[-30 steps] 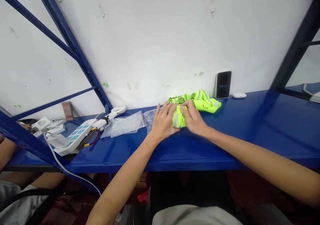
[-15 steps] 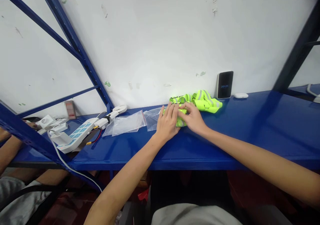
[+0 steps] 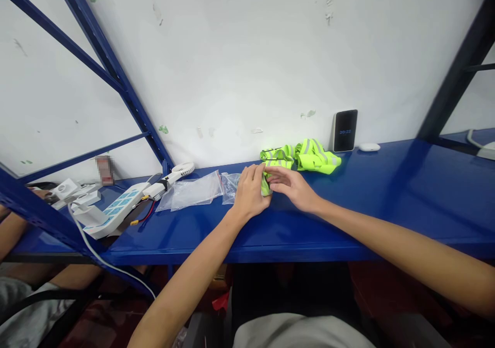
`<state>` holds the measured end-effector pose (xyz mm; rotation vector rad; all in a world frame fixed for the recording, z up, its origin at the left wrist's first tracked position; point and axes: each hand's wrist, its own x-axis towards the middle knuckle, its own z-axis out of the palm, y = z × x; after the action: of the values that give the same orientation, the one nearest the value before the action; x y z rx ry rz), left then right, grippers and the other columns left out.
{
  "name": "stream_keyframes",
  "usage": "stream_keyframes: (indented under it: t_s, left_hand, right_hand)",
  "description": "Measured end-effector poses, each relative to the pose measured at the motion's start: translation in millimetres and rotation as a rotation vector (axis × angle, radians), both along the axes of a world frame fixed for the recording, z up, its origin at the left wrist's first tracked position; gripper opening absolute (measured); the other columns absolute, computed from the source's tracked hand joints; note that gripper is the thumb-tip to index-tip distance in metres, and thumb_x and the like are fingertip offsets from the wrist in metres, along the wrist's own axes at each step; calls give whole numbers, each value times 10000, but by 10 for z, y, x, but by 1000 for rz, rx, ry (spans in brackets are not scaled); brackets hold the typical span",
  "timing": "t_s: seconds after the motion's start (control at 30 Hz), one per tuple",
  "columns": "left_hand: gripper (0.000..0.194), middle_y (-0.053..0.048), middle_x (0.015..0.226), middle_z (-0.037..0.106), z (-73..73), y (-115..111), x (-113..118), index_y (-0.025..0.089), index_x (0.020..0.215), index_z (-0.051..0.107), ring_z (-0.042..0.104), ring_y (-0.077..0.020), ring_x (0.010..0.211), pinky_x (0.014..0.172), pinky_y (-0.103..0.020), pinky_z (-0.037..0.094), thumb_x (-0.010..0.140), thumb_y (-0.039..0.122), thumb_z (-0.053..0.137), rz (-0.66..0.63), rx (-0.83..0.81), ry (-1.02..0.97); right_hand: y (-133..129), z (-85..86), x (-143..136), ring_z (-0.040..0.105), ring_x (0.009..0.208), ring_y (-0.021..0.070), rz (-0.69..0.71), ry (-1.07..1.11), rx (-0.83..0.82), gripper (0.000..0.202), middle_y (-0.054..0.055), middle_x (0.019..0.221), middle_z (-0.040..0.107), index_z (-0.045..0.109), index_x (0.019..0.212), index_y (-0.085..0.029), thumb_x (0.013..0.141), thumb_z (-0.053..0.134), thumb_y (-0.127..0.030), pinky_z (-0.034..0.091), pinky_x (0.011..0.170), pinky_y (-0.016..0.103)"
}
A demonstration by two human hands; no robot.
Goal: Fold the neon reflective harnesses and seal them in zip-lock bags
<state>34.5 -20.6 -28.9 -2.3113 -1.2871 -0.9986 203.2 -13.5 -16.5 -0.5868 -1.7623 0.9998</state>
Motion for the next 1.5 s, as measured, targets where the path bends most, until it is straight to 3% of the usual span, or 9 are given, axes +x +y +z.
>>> stream_keyframes:
  t_s: [0.23, 0.43, 0.67, 0.8, 0.93, 1.13, 1.27, 1.4, 1.5]
  left_hand:
    - [636, -115, 1220, 615, 101, -101, -25, 178, 1361, 474, 577, -286, 1120, 1012, -443, 450, 732, 204, 562, -84, 1, 118]
    - [834, -84, 1123, 637, 271, -226, 95, 251, 1519, 287, 607, -267, 1031, 931, -432, 477, 727, 152, 528, -98, -175, 240]
    - [836, -110, 1472, 464, 831, -269, 0, 313, 1560, 132, 518, -268, 1275, 966, -387, 493, 868, 391, 596, -452, -499, -4]
    - [570, -108, 1388, 549, 1060, -101, 36, 269, 1483, 349, 583, -234, 1182, 959, -364, 481, 954, 449, 462, -474, -539, -181]
    - [456, -103, 1147, 684, 826, 106, 141, 176, 1235, 591, 639, -221, 982, 895, -361, 478, 976, 477, 367, -231, -507, -175]
    - [413, -81, 971, 719, 267, 236, 18, 207, 941, 670, 658, -253, 918, 797, -328, 455, 967, 441, 329, 74, -517, 41]
    - [404, -107, 917, 727, 195, 275, -103, 195, 898, 687, 671, -258, 884, 780, -325, 454, 950, 369, 325, 179, -484, 58]
    - [453, -167, 881, 726, 217, 280, -94, 164, 798, 712, 680, -321, 867, 746, -366, 464, 904, 445, 371, 307, -584, 107]
    - [456, -184, 880, 721, 237, 269, -72, 159, 762, 710, 673, -343, 865, 730, -375, 459, 859, 499, 422, 296, -664, 143]
  right_hand:
    - [-38, 15, 21, 667, 1000, 245, 265, -58, -25, 334, 52, 1090, 697, 669, 1144, -189, 830, 641, -296, 494, 985, 439]
    - [-62, -18, 8, 610, 967, 278, 129, -225, 25, 379, 74, 991, 690, 670, 1051, -179, 801, 701, -462, 518, 869, 439]
    - [17, -56, -59, 609, 971, 248, 154, -62, -116, 397, 65, 896, 664, 655, 814, -201, 927, 468, -532, 485, 911, 427]
    - [41, -41, -99, 611, 856, 219, 175, 77, -311, 401, 49, 711, 594, 473, 560, -207, 887, 489, -438, 493, 872, 392]
    - [56, -24, -48, 564, 673, 192, 92, -149, -206, 386, 35, 607, 548, 473, 537, -204, 884, 458, -374, 469, 700, 346]
    - [147, -78, 3, 502, 538, 168, -178, -593, 21, 187, -10, 581, 541, 613, 818, -188, 827, 592, -374, 360, 556, 294]
    - [180, -184, -23, 559, 574, 202, -285, -687, 138, 203, 35, 647, 604, 633, 851, -223, 875, 586, -418, 400, 589, 322]
    - [174, -279, -25, 602, 632, 240, -397, -763, 201, 315, 101, 731, 641, 630, 761, -217, 934, 500, -446, 434, 625, 363]
    - [187, -300, -13, 618, 716, 258, -380, -810, 242, 313, 119, 830, 661, 638, 788, -209, 942, 474, -426, 438, 663, 377]
